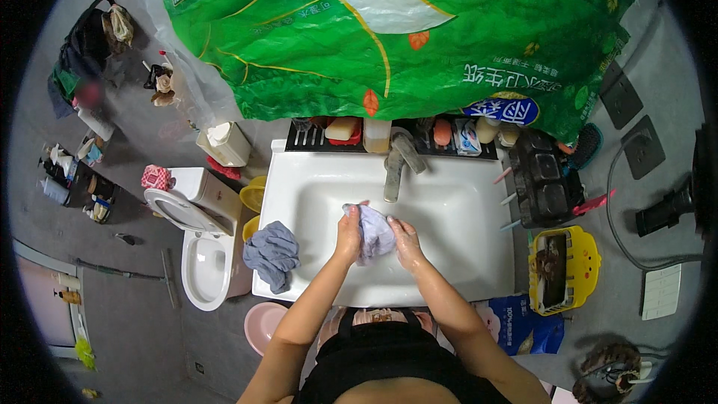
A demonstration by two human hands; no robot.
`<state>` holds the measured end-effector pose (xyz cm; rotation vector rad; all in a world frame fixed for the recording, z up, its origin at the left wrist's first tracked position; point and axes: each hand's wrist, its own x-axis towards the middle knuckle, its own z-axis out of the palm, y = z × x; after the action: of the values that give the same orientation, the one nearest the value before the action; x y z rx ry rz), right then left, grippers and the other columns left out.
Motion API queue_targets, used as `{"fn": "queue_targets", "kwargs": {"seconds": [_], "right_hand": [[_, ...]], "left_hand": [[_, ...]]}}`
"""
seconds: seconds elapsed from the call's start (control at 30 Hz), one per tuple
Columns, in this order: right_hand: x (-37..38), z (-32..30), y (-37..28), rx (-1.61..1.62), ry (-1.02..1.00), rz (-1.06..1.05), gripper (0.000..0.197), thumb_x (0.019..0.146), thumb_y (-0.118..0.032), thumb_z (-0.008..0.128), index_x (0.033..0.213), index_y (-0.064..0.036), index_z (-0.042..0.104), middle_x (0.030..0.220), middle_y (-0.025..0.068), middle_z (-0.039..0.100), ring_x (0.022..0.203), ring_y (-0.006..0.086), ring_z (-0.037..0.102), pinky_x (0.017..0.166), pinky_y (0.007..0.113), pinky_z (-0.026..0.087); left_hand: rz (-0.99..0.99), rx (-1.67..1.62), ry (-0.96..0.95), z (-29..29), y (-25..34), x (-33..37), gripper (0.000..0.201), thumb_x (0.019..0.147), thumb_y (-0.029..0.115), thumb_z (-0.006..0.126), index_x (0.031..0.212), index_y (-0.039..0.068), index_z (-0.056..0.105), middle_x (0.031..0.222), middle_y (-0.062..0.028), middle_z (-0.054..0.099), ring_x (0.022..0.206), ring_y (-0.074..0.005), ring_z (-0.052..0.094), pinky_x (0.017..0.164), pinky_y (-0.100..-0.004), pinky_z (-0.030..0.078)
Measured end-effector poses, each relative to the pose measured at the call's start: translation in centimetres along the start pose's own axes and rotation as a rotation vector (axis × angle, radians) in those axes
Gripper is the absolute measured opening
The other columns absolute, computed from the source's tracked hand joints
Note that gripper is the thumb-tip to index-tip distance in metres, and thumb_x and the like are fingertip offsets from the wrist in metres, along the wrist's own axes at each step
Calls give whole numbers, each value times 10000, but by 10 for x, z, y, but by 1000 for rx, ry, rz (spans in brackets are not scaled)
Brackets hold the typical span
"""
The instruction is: The person washes a light-colored cloth by hand in a white sink. They wet the cloth, apply soap from a bar, scrub it thoroughly, and rinse it under running water.
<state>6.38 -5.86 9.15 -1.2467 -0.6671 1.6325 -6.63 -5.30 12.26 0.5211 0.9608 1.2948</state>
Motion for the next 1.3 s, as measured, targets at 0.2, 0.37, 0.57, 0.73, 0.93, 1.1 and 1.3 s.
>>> {"fn": "queue_targets", "kwargs": {"seconds": [0.2,0.37,0.57,0.73,0.93,1.1,1.3], "right_hand": [[0,22,-3,195,100,117,276,804,-343,536,726,-86,471,720,16,473,674,127,448,606,257,380],[5,24,17,655,-84,322,335,860,-366,375,889,-73,535,808,66,536,784,191,524,726,342,437],[11,16,5,197,-26,275,265,860,-290,388,863,-64,526,737,60,528,680,183,538,627,325,452],[-14,37,-11,279,-81,281,298,824,-284,480,1021,-61,497,772,64,552,608,179,544,528,317,451],[-1,20,12,341,-130,217,310,820,-344,502,907,-53,563,701,33,511,622,136,502,543,289,417],[0,14,-13,-71,38,69,354,815,-391,504,736,-48,550,717,48,529,610,104,482,570,261,412],[14,-14,6,-561,-242,-40,428,785,-417,536,670,-6,574,591,27,519,565,117,470,549,266,390]], "left_hand": [[892,956,-228,23,-29,-34,117,683,129,614,644,27,573,622,-101,558,532,-235,544,523,-302,443],[999,1150,41,21,-21,-7,278,706,248,621,517,65,532,441,-112,474,362,-277,453,391,-341,371],[1037,1261,-45,23,-31,-16,361,765,244,561,465,52,503,430,-142,469,373,-310,460,381,-376,362],[804,1118,168,19,1,8,355,779,206,541,474,29,501,464,-179,472,392,-317,461,399,-388,346],[866,1113,-24,23,-5,-3,329,797,225,510,538,27,555,489,-172,489,450,-313,501,452,-368,394],[148,1195,-166,-12,13,16,386,802,346,507,644,7,598,576,-158,555,538,-235,549,535,-322,421],[-224,406,-483,-29,36,5,109,719,124,628,790,44,610,757,-46,615,656,-147,575,638,-279,466]]}}
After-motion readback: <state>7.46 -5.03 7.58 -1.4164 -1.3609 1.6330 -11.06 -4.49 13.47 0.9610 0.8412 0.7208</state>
